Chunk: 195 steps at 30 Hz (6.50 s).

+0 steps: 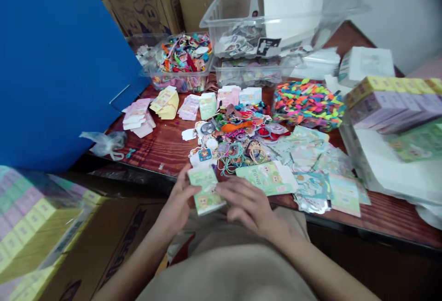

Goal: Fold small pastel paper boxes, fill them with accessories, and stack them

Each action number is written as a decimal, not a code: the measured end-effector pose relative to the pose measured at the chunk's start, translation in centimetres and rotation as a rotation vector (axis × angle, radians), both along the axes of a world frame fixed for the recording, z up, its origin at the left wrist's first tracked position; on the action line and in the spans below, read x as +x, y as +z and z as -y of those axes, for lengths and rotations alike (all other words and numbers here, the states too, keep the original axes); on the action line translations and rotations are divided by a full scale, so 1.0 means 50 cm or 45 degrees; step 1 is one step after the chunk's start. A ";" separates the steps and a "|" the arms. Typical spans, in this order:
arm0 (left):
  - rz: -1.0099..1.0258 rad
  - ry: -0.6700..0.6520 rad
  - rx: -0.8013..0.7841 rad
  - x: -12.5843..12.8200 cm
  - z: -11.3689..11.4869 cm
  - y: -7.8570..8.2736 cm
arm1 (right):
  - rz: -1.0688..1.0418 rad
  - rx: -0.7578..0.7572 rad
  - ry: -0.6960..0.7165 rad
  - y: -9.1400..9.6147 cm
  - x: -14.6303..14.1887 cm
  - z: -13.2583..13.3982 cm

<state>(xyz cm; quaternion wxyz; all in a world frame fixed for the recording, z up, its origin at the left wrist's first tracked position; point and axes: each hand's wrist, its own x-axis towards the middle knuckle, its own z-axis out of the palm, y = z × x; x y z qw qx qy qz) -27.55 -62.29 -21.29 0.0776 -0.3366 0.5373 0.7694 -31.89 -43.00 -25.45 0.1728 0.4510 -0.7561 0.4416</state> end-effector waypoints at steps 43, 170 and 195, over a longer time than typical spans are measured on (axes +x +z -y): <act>-0.894 -0.962 -1.659 -0.069 -0.150 -0.100 | 0.672 0.732 -1.290 -0.074 -0.119 -0.394; -1.124 -0.453 -1.597 -0.049 -0.139 -0.136 | 0.443 0.305 -0.307 0.057 -0.035 -0.116; -1.077 -0.528 -1.463 -0.036 -0.123 -0.146 | 0.252 0.612 -1.016 -0.067 -0.278 -0.184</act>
